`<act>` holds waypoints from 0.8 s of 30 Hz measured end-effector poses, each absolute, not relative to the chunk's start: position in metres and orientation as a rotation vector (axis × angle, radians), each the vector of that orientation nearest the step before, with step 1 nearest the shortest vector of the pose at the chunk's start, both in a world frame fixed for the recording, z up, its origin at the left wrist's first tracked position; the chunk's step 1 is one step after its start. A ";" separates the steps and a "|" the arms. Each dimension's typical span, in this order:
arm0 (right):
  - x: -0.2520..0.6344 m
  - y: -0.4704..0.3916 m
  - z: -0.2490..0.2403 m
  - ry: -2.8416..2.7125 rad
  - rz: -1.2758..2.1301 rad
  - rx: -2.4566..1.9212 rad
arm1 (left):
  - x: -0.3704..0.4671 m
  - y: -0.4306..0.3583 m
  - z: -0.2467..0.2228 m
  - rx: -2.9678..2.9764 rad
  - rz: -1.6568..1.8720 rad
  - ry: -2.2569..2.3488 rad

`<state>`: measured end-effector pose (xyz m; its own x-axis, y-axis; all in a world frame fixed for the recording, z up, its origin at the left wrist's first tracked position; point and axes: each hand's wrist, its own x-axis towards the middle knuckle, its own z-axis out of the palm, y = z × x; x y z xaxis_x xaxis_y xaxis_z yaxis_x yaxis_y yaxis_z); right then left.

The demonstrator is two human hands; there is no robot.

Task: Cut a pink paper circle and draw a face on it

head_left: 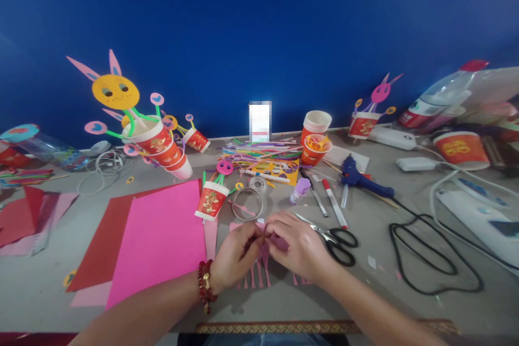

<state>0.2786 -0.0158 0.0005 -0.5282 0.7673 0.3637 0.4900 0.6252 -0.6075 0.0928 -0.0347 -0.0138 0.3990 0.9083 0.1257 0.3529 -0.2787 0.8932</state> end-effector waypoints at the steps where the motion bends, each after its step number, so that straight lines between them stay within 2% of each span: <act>1: 0.278 -0.016 0.001 -2.219 0.594 -0.976 | 0.093 -0.035 -0.014 1.824 0.841 1.091; 7: 0.278 -0.016 0.001 -2.173 0.693 -0.987 | 0.092 -0.034 -0.015 1.846 0.828 1.090; 24: 0.279 -0.016 -0.001 -2.265 0.642 -0.918 | 0.092 -0.036 -0.016 1.843 0.831 1.133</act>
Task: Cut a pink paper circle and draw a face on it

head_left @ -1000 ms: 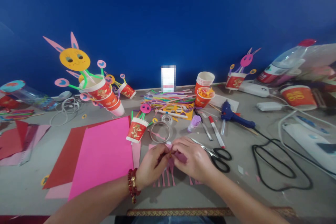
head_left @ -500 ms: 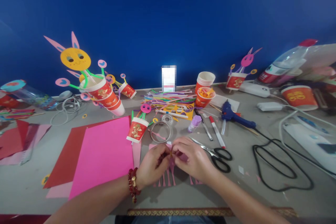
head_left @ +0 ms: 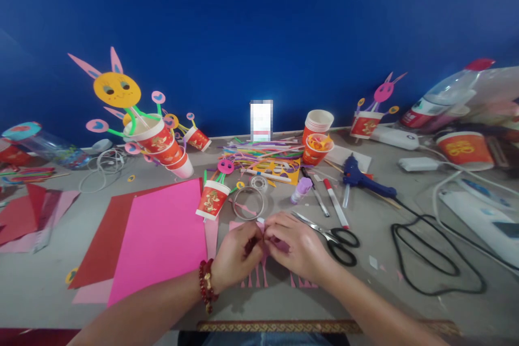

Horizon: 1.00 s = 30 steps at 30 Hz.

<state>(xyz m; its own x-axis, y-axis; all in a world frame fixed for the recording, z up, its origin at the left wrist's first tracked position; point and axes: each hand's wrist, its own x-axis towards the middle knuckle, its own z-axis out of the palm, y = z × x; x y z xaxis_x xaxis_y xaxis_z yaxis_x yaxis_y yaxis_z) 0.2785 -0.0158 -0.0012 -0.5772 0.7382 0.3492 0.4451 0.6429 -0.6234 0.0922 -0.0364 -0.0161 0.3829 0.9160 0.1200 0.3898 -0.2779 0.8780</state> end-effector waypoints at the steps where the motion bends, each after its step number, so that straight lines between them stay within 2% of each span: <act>1: 0.278 -0.016 -0.002 -2.265 0.642 -0.920 | 0.092 -0.037 -0.016 1.839 0.831 1.139; 15: 0.279 -0.016 0.002 -2.094 0.792 -0.954 | 0.094 -0.035 -0.019 1.774 0.883 1.189; 30: 0.276 -0.020 -0.004 -2.269 0.576 -1.010 | 0.094 -0.036 -0.020 1.809 0.850 1.171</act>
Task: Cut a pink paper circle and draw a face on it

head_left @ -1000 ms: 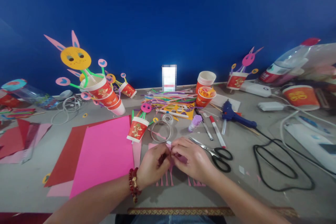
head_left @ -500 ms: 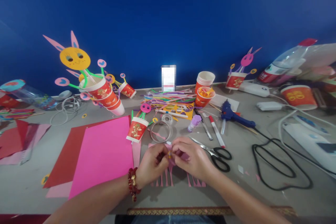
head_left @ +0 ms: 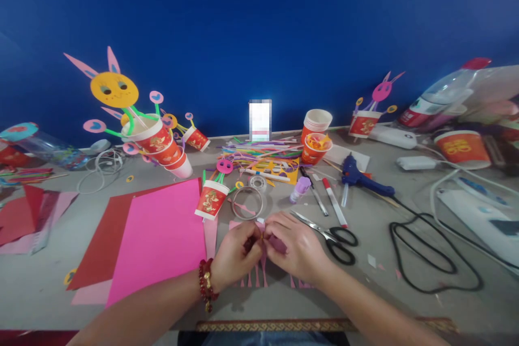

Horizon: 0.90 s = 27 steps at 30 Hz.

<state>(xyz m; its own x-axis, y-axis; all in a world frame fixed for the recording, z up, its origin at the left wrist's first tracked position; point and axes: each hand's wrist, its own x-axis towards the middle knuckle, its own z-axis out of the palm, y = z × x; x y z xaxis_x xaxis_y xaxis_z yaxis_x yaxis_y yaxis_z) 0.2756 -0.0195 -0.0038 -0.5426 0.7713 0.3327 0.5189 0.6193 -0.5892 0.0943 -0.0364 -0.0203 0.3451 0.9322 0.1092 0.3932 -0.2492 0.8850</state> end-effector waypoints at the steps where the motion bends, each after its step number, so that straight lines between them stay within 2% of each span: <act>1: 0.275 -0.020 -0.003 -2.264 0.587 -1.010 | 0.094 -0.036 -0.020 1.812 0.849 1.167; 9: 0.275 -0.020 0.000 -2.168 0.696 -0.967 | 0.094 -0.036 -0.022 1.801 0.852 1.156; 27: 0.277 -0.019 -0.001 -2.163 0.706 -0.998 | 0.095 -0.036 -0.021 1.776 0.857 1.171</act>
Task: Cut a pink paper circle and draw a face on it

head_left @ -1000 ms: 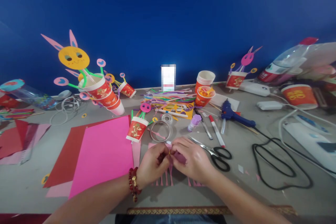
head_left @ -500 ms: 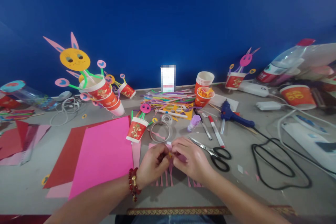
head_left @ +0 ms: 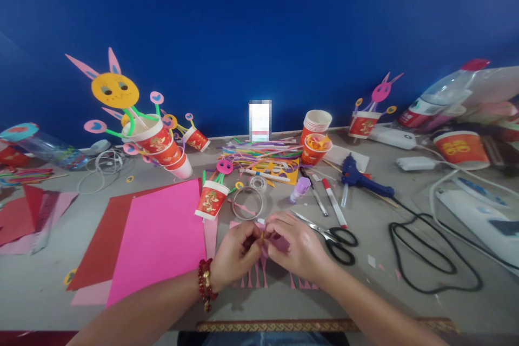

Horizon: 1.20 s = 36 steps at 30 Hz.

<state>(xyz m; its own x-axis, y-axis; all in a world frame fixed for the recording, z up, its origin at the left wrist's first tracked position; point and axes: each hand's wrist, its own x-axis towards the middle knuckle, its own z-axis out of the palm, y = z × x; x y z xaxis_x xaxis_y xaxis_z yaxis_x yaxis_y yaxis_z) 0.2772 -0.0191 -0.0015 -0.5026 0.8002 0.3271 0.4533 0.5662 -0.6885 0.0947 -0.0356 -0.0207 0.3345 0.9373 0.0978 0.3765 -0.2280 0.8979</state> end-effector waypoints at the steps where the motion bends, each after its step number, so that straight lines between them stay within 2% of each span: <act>1: 0.277 -0.019 -0.002 -2.161 0.707 -1.007 | 0.095 -0.035 -0.020 1.779 0.856 1.167; 36: 0.273 -0.019 -0.003 -2.137 0.634 -0.896 | 0.094 -0.037 -0.016 1.818 0.842 1.185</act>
